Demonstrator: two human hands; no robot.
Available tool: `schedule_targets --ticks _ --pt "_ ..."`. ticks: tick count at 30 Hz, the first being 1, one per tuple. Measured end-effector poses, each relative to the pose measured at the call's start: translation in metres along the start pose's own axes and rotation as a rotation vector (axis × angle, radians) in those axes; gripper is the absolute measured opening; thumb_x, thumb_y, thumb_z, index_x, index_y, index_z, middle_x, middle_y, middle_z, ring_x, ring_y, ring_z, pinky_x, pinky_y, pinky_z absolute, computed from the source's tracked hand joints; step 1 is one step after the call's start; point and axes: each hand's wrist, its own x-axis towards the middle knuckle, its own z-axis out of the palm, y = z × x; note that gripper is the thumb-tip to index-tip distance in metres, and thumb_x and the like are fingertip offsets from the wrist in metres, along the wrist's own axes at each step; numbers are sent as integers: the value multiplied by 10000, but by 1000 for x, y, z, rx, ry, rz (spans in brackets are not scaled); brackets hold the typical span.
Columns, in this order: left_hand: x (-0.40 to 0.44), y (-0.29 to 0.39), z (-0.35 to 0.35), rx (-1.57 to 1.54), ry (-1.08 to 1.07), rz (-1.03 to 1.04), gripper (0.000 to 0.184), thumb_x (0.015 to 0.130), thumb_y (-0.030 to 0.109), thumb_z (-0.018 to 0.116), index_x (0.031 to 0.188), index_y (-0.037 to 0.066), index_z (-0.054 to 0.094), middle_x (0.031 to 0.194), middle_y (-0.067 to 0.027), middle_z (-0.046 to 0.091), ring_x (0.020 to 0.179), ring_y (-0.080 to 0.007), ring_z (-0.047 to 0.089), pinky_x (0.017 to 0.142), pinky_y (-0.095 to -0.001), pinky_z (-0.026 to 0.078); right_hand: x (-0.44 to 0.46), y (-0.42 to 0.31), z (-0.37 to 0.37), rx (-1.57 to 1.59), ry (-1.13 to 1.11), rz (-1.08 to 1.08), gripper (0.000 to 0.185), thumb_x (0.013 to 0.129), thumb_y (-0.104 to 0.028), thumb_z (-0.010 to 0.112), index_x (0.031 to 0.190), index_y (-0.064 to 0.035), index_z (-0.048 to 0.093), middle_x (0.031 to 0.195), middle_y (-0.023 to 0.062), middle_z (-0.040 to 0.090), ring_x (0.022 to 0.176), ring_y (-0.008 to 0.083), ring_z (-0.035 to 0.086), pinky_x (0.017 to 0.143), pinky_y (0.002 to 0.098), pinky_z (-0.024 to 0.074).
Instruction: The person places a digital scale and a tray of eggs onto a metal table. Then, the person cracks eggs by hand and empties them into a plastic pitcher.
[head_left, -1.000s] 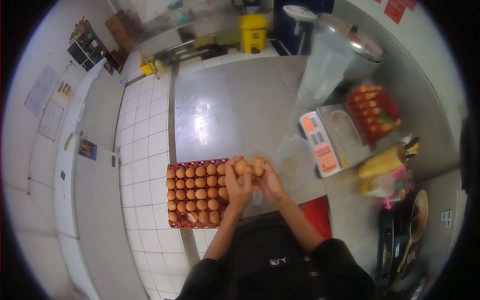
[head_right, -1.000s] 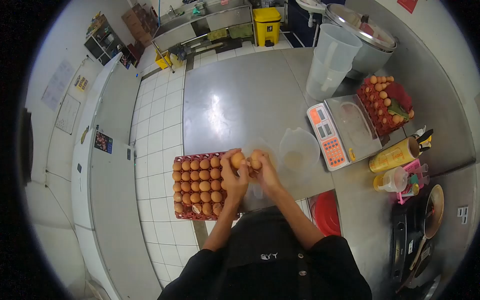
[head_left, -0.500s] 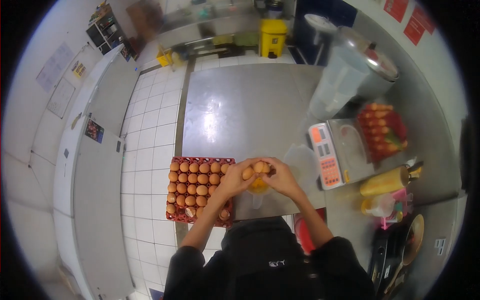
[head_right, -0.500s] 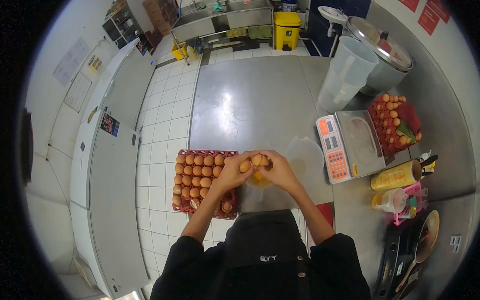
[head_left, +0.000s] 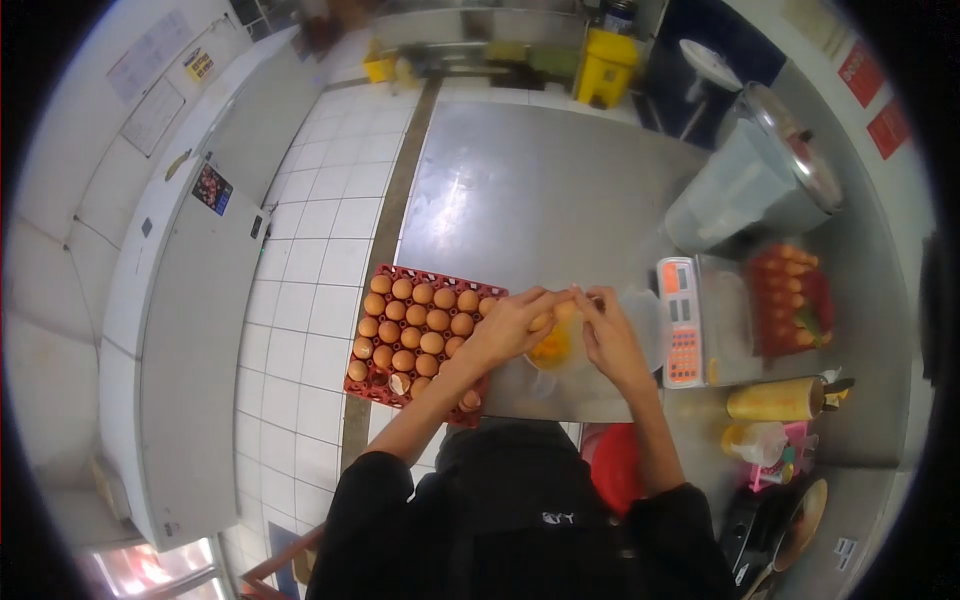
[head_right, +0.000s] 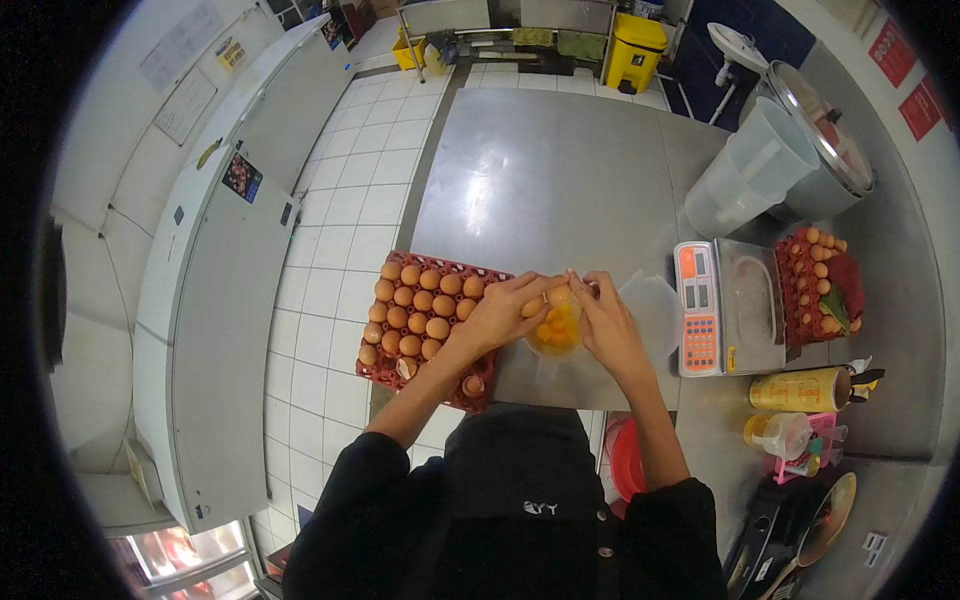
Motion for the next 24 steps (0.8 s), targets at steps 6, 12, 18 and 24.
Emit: schedule_targets --ticks 6,12,18,24 --pt "-5 -2 -1 7 40 31 495 870 99 726 1352 138 623 1052 -99 672 838 -317 692 708 -390 574 5 -11 -6 -48 -23 -12 625 881 86 584 1477 -99 542 1245 157 499 1074 364 628 904 446 535" --pt "-27 -11 -13 4 -31 -12 530 872 114 739 1383 160 605 1081 -103 695 924 -330 701 786 -419 575 2 -26 18 99 -74 77 616 883 35 630 1479 -76 525 1261 189 538 1084 393 627 904 456 533" --pt "-136 -12 -52 -8 128 -204 553 862 164 755 1389 130 590 1186 -162 700 956 -393 693 810 -453 579 -17 -79 110 348 -120 94 634 873 -66 718 1474 -58 514 1270 220 580 1085 428 631 924 468 535" --pt "-200 -23 -33 92 91 -509 630 870 167 792 1442 104 536 1194 -198 709 1080 -392 695 901 -451 571 -38 -85 171 200 -83 78 530 910 -75 668 1422 -18 547 1275 199 590 1060 438 633 917 489 533"
